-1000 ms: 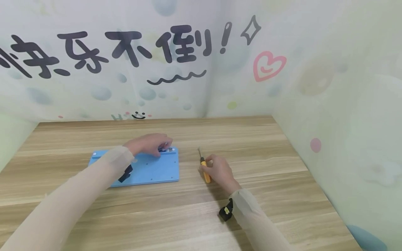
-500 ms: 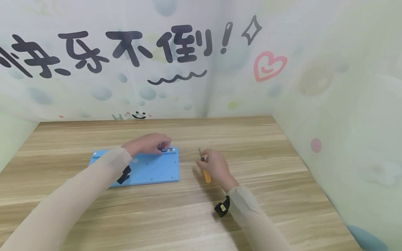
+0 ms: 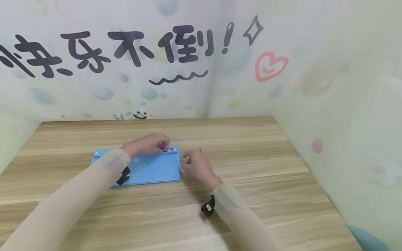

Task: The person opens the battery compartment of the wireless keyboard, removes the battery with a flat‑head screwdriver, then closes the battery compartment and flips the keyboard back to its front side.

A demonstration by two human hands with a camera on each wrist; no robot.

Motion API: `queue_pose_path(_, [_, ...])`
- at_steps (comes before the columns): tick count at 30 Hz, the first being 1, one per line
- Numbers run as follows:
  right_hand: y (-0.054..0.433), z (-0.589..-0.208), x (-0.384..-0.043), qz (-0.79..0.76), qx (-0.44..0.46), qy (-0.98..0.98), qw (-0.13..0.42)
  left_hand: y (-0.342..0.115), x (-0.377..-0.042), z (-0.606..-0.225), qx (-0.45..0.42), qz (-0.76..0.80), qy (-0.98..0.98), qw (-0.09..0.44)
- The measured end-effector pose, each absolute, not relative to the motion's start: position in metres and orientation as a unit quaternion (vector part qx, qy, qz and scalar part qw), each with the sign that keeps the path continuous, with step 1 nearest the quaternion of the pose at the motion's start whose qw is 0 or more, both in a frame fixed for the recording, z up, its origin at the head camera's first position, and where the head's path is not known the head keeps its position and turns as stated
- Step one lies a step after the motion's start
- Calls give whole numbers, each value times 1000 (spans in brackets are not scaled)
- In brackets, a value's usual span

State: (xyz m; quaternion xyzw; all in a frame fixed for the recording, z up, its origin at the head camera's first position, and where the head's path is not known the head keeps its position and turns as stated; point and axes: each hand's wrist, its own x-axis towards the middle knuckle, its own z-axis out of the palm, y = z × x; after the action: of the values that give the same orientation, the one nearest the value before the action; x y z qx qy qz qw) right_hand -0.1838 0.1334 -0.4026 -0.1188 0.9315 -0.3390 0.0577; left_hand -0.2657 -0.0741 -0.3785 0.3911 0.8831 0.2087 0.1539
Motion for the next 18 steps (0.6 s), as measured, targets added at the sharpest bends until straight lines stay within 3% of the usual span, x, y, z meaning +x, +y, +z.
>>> queue_pose_path(10, [116,-413,-192,-344,-169,921,67,-78,-264,-383,384,242,881,135])
queue_pose_path(18, [110,-414,-194,-321,-153,931,81,-80,-264,-388,382,262,878,124])
